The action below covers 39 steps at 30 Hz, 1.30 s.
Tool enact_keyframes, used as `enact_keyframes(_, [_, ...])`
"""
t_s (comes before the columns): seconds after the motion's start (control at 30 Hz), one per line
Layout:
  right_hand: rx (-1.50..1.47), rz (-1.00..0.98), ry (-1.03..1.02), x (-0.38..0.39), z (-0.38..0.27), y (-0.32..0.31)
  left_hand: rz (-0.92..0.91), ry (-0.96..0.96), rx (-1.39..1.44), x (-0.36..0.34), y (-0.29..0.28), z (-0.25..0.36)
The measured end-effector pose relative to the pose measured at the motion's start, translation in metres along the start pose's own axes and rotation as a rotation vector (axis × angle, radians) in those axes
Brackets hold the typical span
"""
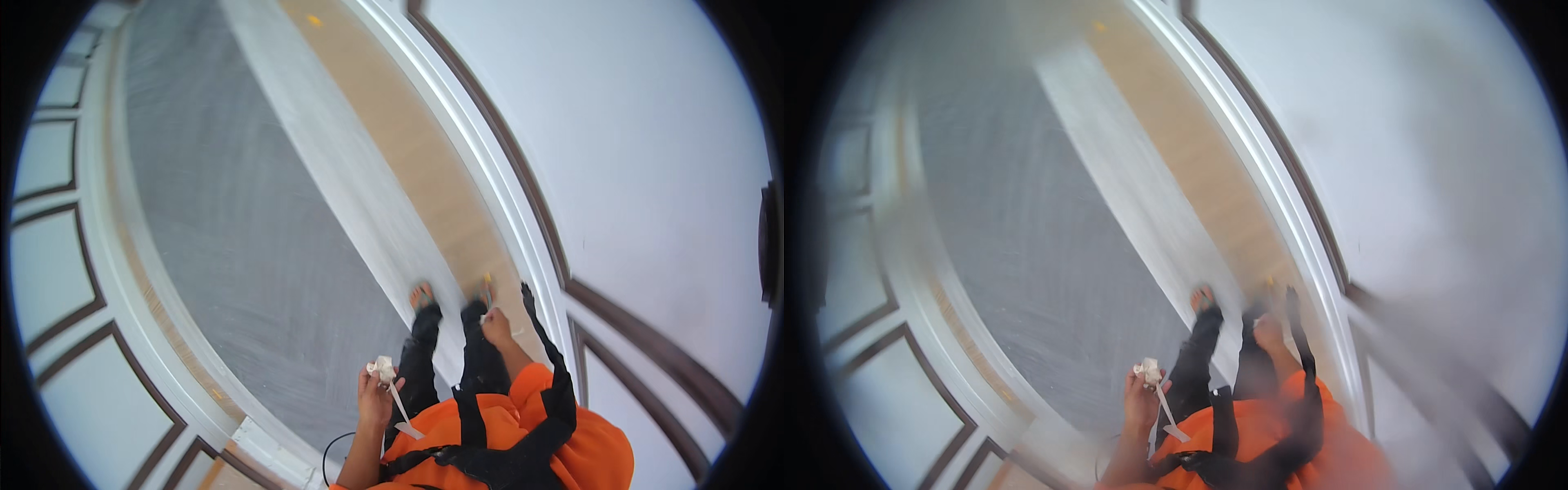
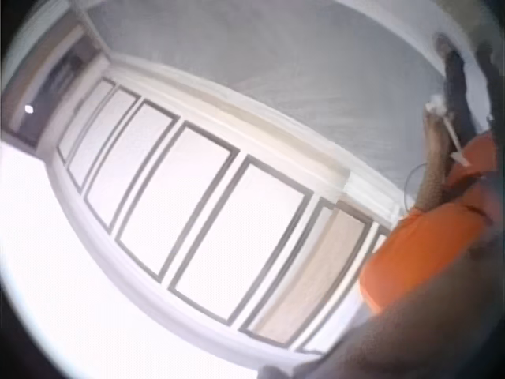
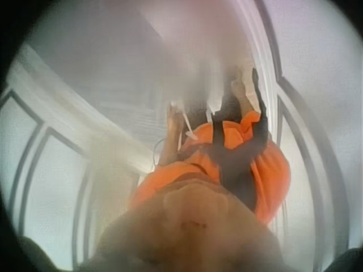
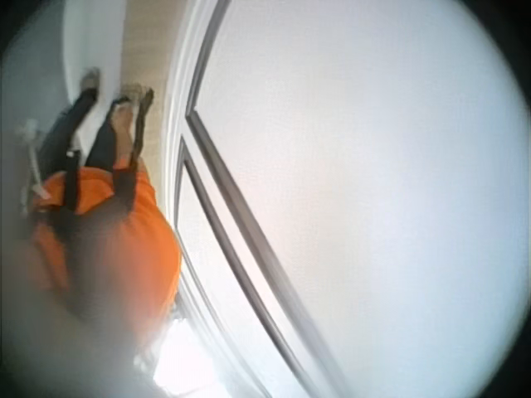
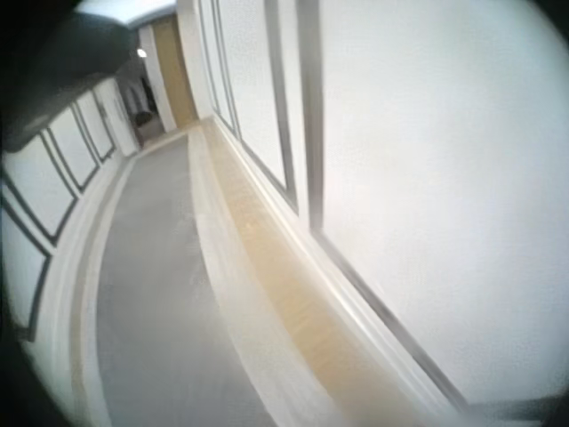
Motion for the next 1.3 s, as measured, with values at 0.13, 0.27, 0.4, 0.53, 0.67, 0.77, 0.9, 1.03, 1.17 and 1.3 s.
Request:
enact_keyframes(0.13, [-0.771,-0.482,-0.185,0.032,-0.276,-0.037,-0.153,0.166,0.136,-0.009,0.057,0.103])
enact_keyframes(0.27, [-0.745,-0.782,-0.517,0.130,-0.467,-0.074,-0.309,0.249,0.331,-0.004,0.124,0.188])
enact_keyframes(0.4, [-0.461,-0.360,-1.082,0.153,-0.571,-0.114,-0.337,0.198,0.390,-0.021,0.180,0.269])
enact_keyframes(0.53, [-0.305,0.023,-1.533,0.122,-0.653,-0.158,-0.385,0.198,0.340,-0.026,0.243,0.361])
enact_keyframes(0.67, [-0.250,0.008,-1.651,0.105,-0.766,-0.194,-0.422,0.218,0.417,-0.026,0.301,0.455])
enact_keyframes(0.77, [-0.277,-0.145,-1.624,0.083,-0.843,-0.199,-0.426,0.234,0.600,-0.066,0.318,0.517])
enact_keyframes(0.9, [-0.567,-0.347,-1.426,0.041,-0.944,-0.185,-0.282,0.340,0.697,-0.132,0.326,0.612])
enact_keyframes(1.03, [-0.734,-0.513,-0.814,-0.064,-1.031,-0.172,-0.217,0.401,0.755,-0.157,0.359,0.745])
enact_keyframes(1.17, [-0.602,-0.632,-0.435,-0.162,-1.126,-0.181,-0.421,0.547,0.678,-0.145,0.419,0.889])
enact_keyframes(1.3, [-0.663,-0.967,-0.118,-0.172,-1.211,-0.176,-0.411,0.569,0.649,-0.167,0.477,0.990])
Point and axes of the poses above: each hand's wrist, its own x-axis away from the middle knuckle, its own y-axis out of the palm, z = x × y, the point moved 8 cm from there along -x, towards the middle knuckle, and after that the axes turned 1 degree about x, right-handed, at the moved point
